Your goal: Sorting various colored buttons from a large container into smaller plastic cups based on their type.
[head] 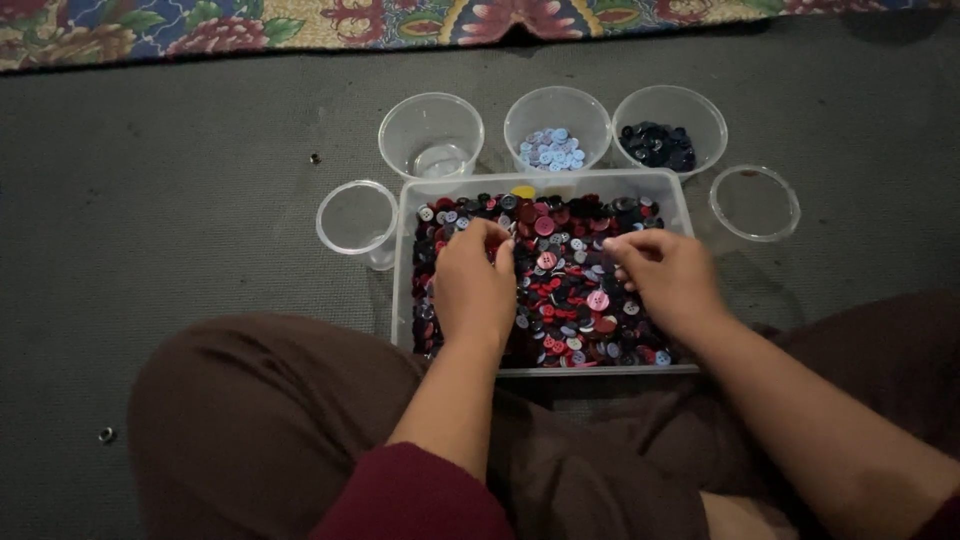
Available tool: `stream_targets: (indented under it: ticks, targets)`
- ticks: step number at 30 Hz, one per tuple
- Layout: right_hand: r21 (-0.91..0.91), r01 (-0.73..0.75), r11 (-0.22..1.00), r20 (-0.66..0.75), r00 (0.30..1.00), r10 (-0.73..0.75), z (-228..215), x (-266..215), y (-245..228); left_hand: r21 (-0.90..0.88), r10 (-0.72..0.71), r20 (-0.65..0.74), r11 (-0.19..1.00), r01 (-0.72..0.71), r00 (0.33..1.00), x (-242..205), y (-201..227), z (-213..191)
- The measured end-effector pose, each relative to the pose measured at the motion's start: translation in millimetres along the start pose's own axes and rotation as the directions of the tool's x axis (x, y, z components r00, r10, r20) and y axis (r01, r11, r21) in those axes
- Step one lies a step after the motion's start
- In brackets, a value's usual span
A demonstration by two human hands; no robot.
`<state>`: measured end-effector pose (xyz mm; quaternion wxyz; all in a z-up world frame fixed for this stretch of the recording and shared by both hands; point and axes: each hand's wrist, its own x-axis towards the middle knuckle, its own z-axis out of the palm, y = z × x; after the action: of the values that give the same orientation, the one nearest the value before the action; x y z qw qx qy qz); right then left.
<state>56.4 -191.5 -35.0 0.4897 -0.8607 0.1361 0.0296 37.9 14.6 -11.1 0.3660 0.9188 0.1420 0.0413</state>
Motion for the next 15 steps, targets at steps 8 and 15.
stream_targets:
  ticks: [8, 15]
  targets:
    - [0.361, -0.232, 0.903, 0.172, 0.968, 0.180, -2, 6, -25, -0.110, -0.042, 0.058, 0.993, 0.048, 0.997, -5, 8, -6]
    - [0.200, -0.152, 0.968, 0.088, 0.987, 0.137, 6, 32, -43, -0.180, -0.185, 0.181, 0.959, 0.217, 0.966, -7, 17, -14]
